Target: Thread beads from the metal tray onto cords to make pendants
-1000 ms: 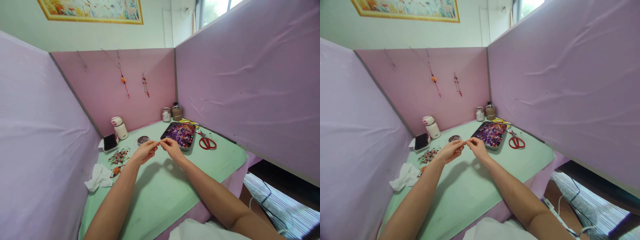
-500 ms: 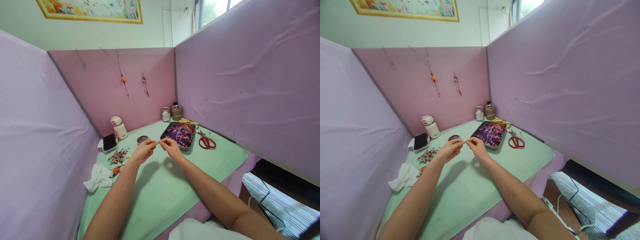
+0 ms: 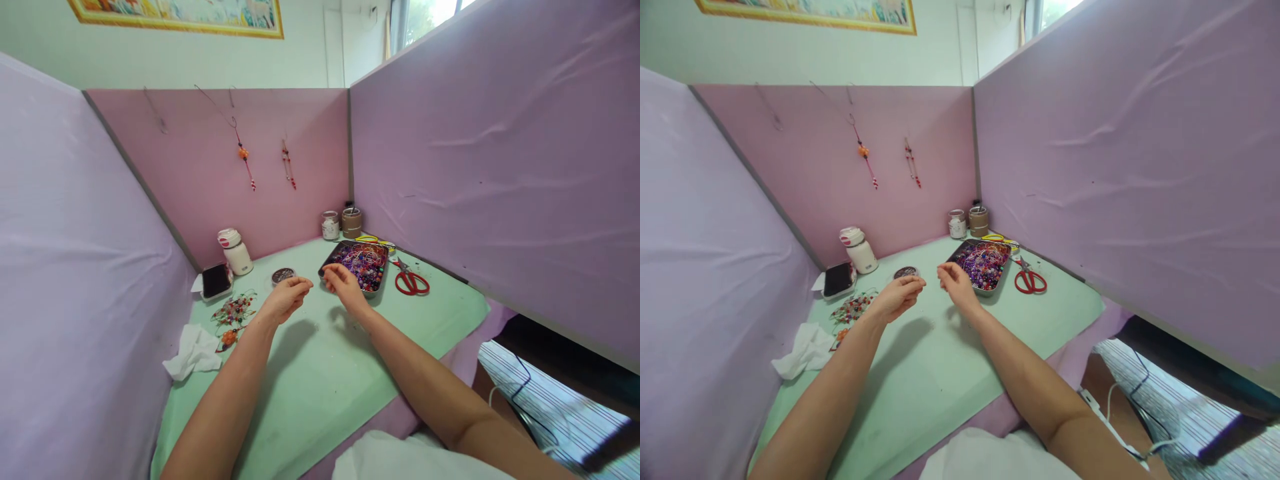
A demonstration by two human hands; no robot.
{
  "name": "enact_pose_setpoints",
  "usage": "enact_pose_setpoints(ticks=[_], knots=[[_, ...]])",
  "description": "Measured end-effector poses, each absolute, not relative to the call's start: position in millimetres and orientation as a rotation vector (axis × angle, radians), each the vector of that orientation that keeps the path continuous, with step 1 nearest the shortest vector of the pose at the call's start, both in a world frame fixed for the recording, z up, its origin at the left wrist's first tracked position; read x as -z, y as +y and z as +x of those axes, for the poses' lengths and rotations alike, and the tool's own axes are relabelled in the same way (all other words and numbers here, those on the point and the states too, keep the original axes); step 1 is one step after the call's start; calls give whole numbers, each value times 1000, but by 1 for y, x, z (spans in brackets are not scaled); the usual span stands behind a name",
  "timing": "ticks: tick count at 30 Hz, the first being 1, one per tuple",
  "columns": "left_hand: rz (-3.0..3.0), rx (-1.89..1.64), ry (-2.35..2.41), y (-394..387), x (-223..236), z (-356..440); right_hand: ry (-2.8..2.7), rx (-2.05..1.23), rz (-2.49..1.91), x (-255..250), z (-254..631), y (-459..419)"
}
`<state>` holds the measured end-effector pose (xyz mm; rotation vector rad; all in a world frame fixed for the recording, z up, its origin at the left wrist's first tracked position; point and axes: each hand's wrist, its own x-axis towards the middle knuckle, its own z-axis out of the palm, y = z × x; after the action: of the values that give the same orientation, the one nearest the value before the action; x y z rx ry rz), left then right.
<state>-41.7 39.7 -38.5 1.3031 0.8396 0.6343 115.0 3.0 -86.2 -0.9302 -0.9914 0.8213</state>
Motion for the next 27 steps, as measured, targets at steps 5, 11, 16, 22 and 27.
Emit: enact_pose_setpoints(ticks=[5, 11, 16, 22, 27], knots=[[1246, -632, 854, 41, 38, -42, -828, -615, -971, 69, 165, 10], [1232, -598, 839, 42, 39, -42, -1151, -456, -1346, 65, 214, 26], [1221, -585, 818, 44, 35, -46, -1608, -370, -1603, 80, 218, 47], [1202, -566, 812, 48, 39, -49, -2022, -318, -1728, 91, 207, 72], [1190, -539, 815, 48, 44, -45, -2207, -319, -1667, 94, 192, 86]])
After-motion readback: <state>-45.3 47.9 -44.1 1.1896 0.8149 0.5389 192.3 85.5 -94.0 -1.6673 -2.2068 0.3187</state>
